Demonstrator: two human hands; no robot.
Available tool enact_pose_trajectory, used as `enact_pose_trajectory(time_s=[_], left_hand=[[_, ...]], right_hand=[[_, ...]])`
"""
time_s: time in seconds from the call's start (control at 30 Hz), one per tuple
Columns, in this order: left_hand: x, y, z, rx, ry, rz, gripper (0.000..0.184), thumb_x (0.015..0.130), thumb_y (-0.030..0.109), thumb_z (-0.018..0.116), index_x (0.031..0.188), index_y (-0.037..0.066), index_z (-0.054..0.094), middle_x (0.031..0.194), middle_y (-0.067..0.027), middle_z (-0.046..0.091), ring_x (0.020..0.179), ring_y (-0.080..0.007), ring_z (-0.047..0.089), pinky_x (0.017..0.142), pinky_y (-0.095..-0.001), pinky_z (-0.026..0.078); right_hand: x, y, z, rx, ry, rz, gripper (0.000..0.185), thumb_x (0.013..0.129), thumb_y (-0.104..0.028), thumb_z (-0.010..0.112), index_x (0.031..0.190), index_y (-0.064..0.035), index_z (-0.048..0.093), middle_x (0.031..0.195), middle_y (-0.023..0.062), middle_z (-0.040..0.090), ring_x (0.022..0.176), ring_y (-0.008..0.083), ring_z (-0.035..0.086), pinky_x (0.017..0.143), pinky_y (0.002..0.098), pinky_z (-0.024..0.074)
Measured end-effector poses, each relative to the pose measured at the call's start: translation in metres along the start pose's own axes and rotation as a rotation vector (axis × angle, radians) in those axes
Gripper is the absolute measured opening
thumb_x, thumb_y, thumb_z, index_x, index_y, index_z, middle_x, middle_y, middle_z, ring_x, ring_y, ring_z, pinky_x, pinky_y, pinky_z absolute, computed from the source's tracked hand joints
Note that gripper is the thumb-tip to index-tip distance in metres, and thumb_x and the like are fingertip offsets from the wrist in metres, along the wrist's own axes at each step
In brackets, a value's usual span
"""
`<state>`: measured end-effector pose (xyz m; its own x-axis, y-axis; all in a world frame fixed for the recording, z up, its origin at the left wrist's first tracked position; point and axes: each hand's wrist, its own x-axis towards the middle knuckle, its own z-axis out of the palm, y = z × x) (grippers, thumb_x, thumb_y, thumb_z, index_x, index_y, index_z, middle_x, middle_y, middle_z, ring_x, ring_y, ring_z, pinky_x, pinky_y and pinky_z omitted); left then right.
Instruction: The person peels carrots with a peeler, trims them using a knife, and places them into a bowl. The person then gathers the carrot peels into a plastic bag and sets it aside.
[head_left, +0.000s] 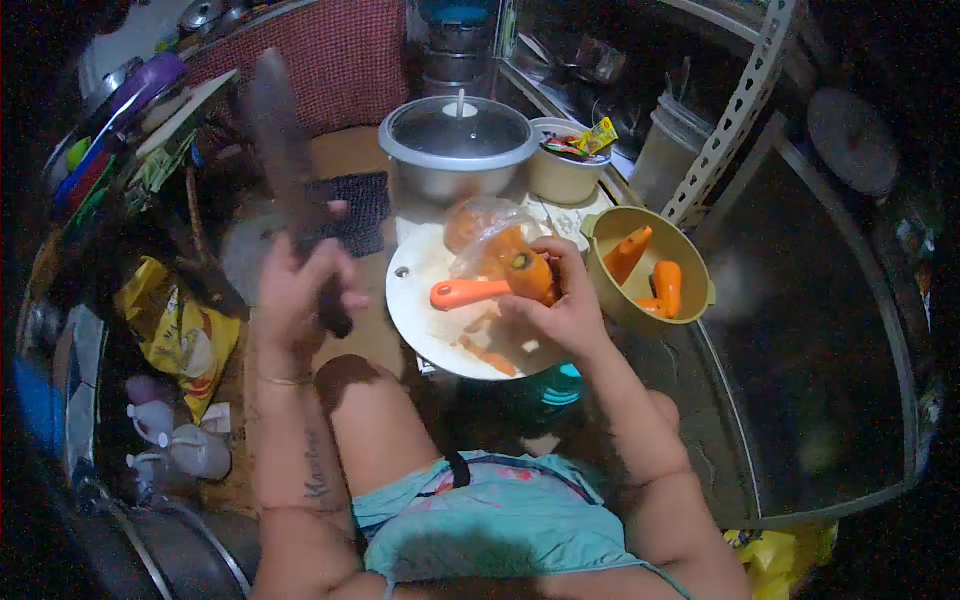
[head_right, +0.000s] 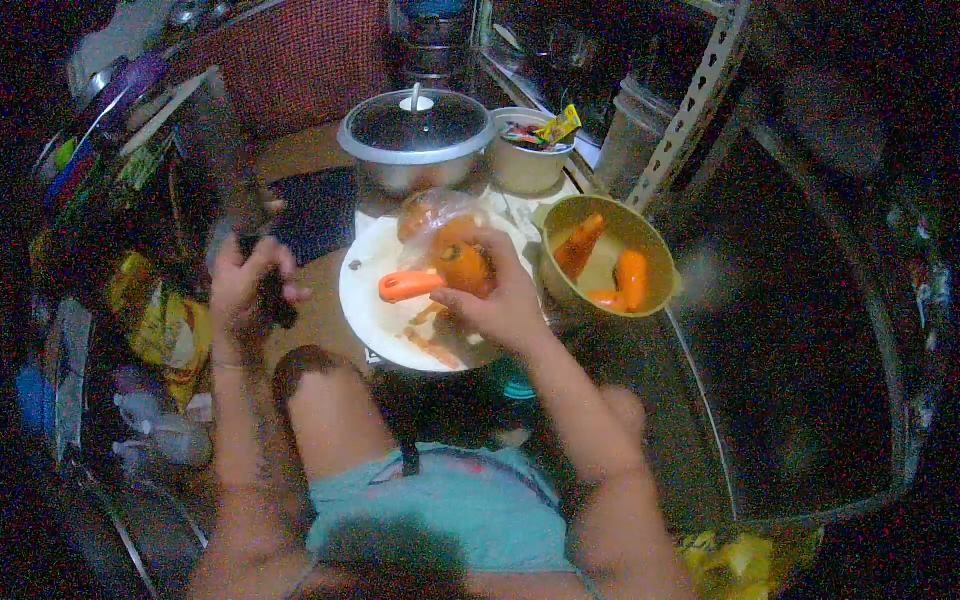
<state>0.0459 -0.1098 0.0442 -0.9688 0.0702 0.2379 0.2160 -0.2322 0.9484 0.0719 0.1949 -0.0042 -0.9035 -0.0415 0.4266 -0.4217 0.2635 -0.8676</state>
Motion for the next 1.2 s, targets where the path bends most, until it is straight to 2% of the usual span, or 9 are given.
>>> enact_pose_trajectory(time_s=[0.17,0.23,0.33,0.43,0.5,0.53,0.67,0.97,1.2], left_hand=[[0.017,-0.011,0.085,-0.022,-0.077,0.24,0.041,0.087,0.0,0.057,0.127,-0.002,0.052,0.104,-0.017,0.067,0.073,-0.0197,0.069,0.062,-0.0276,0.057],[0.024,-0.007,0.097,-0.196,-0.262,0.061,0.041,0.088,0.0,0.053,0.129,-0.002,0.051,0.105,-0.015,0.067,0.074,-0.0183,0.069,0.063,-0.0272,0.057],[0.025,-0.009,0.125,0.155,-0.325,0.087,0.045,0.087,0.0,0.052,0.131,-0.002,0.049,0.106,-0.0123,0.067,0.075,-0.0162,0.069,0.066,-0.0285,0.057],[0.018,-0.017,0.133,0.759,-0.431,0.665,0.057,0.08,0.004,0.057,0.136,0.002,0.046,0.125,-0.0193,0.06,0.108,-0.034,0.063,0.09,-0.0392,0.052],[0.002,-0.021,0.14,0.758,-0.476,0.667,0.057,0.085,0.023,0.064,0.134,0.001,0.046,0.116,-0.0269,0.059,0.106,-0.0466,0.057,0.091,-0.0478,0.047],[-0.006,-0.017,0.14,0.835,-0.55,0.551,0.071,0.087,0.044,0.065,0.136,-0.001,0.043,0.116,-0.0279,0.059,0.104,-0.0464,0.058,0.089,-0.0471,0.048],[-0.013,-0.026,0.141,0.632,-0.687,0.406,0.094,0.086,0.071,0.048,0.141,-0.004,0.032,0.111,-0.0305,0.059,0.101,-0.0454,0.061,0.086,-0.0463,0.049],[-0.018,-0.024,0.14,0.714,-0.685,0.275,0.098,0.084,0.075,0.048,0.143,-0.002,0.03,0.118,-0.0334,0.057,0.109,-0.0475,0.058,0.094,-0.0471,0.046],[-0.023,-0.027,0.144,0.741,-0.613,0.363,0.089,0.086,0.072,0.048,0.139,0.001,0.036,0.106,-0.0293,0.062,0.1,-0.047,0.062,0.085,-0.0478,0.05]], right_hand=[[-0.006,0.012,-0.013,-0.018,0.033,0.058,0.064,0.074,-0.02,0.084,0.127,-0.0081,0.051,0.119,0.0127,0.059,0.112,0.0223,0.058,0.096,0.0353,0.0483],[-0.01,0.008,-0.017,-0.021,0.045,0.083,0.061,0.075,-0.021,0.083,0.126,-0.0069,0.052,0.117,0.0123,0.06,0.11,0.0226,0.059,0.095,0.0355,0.0488],[-0.013,-0.001,-0.021,-0.035,0.077,0.046,0.058,0.075,-0.022,0.082,0.124,-0.0058,0.054,0.116,0.0118,0.061,0.108,0.0232,0.06,0.094,0.0359,0.0489],[-0.016,-0.004,-0.028,-0.106,0.079,-0.034,0.053,0.078,-0.018,0.078,0.123,-0.0058,0.054,0.116,0.0091,0.06,0.107,0.0204,0.059,0.093,0.0342,0.0474],[-0.019,-0.006,-0.03,-0.145,0.085,-0.097,0.045,0.081,-0.011,0.074,0.121,-0.005,0.054,0.114,0.005,0.057,0.108,0.0146,0.055,0.093,0.0304,0.0446],[-0.019,0.006,-0.033,-0.215,0.065,-0.057,0.05,0.084,-0.023,0.075,0.124,-0.0042,0.052,0.115,0.0069,0.059,0.106,0.0147,0.058,0.09,0.0302,0.0471],[-0.021,-0.002,-0.032,-0.046,0.07,0.076,0.052,0.079,-0.025,0.076,0.121,-0.0044,0.056,0.116,0.0114,0.061,0.11,0.0243,0.059,0.095,0.0367,0.0463],[-0.022,-0.017,-0.031,-0.277,0.083,-0.115,0.047,0.078,-0.025,0.074,0.117,-0.0045,0.058,0.109,0.0148,0.064,0.104,0.0308,0.062,0.092,0.039,0.0481],[-0.03,-0.025,-0.029,-0.506,0.2,-0.302,0.043,0.078,-0.026,0.074,0.111,-0.0043,0.059,0.104,0.0156,0.065,0.097,0.0338,0.064,0.085,0.0415,0.0503]])
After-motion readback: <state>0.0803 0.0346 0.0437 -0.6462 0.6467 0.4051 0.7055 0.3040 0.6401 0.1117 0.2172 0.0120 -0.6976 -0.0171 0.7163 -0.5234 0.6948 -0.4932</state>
